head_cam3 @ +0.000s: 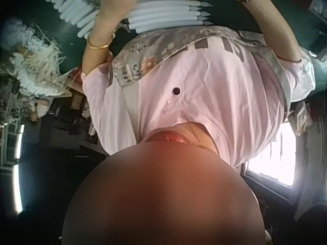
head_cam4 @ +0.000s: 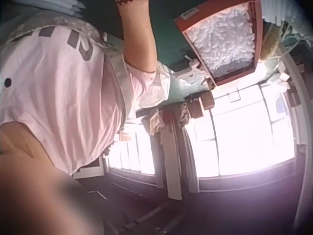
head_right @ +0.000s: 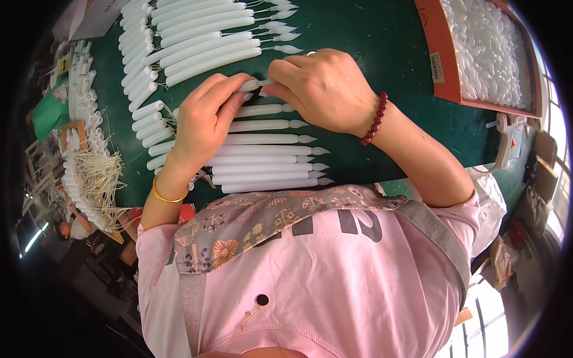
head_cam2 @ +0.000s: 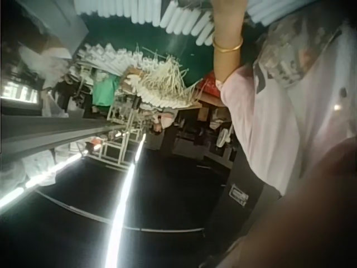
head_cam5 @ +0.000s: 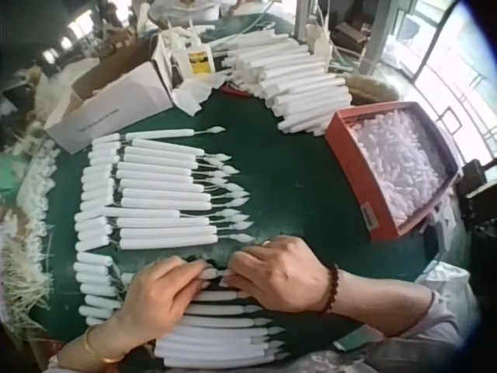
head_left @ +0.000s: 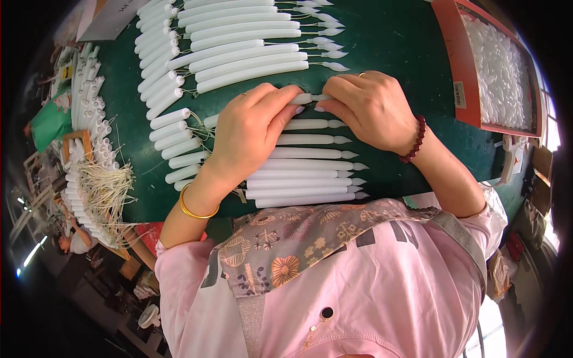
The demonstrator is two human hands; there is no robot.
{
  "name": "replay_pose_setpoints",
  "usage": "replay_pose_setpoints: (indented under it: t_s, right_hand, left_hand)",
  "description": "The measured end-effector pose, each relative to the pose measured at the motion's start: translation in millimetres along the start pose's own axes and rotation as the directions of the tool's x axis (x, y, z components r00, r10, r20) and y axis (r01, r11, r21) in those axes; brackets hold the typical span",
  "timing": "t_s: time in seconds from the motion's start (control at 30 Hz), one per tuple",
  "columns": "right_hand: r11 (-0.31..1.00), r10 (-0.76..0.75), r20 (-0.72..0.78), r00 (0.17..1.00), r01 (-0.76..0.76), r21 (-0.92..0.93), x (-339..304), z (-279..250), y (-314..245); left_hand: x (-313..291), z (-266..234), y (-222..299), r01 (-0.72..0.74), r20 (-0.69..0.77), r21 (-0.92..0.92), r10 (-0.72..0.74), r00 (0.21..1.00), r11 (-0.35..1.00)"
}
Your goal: Assembling white plastic tubes by applying glue and attaching small components at a factory workstation.
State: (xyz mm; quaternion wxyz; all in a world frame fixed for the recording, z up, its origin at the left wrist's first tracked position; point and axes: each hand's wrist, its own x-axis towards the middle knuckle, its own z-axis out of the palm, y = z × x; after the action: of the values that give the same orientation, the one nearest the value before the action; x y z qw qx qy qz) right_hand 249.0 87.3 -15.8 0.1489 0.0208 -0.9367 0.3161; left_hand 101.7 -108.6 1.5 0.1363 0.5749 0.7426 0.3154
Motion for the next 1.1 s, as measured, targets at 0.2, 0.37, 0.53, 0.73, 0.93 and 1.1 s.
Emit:
replay_pose_setpoints:
  t_s: [0.2, 0.37, 0.53, 0.73, 0.93, 1.1]
  right_hand:
    - [0.998, -0.048, 0.048, 0.998, 0.046, 0.035, -0.6, -0.8, 5.6]
    - [0.983, -0.18, 0.118, 0.977, 0.181, 0.003, 0.6, 0.9, 12.5]
    - [0.959, -0.273, 0.126, 0.954, 0.281, -0.05, 7.8, 2.7, 7.1]
    - [0.934, -0.311, 0.142, 0.94, 0.33, -0.138, 10.4, 4.9, 4.3]
    - [0.954, -0.278, 0.084, 0.957, 0.286, -0.094, 7.5, -0.4, 14.5]
    - [0.979, 0.023, -0.014, 1.0, -0.025, -0.204, 14.5, -37.2, 29.9]
  left_hand:
    - [0.8, -1.3, -2.6, 0.012, 0.026, -0.035, -0.011, 1.0, 0.999]
    - [-1.3, 3.6, -8.6, -0.154, 0.036, 0.009, 0.153, 0.988, 0.988]
    - [-2.3, 10.4, -7.2, -0.17, 0.013, 0.069, 0.17, 0.985, 0.983]
    - [-8.7, 15.9, -3.4, -0.173, -0.041, 0.12, 0.179, 0.983, 0.978]
    - [-2.6, 0.1, 9.7, -0.082, 0.036, 0.039, 0.081, 0.996, 0.996]
    - [15.4, -20.6, 5.2, -0.04, -0.136, 0.191, 0.067, 0.988, 0.981]
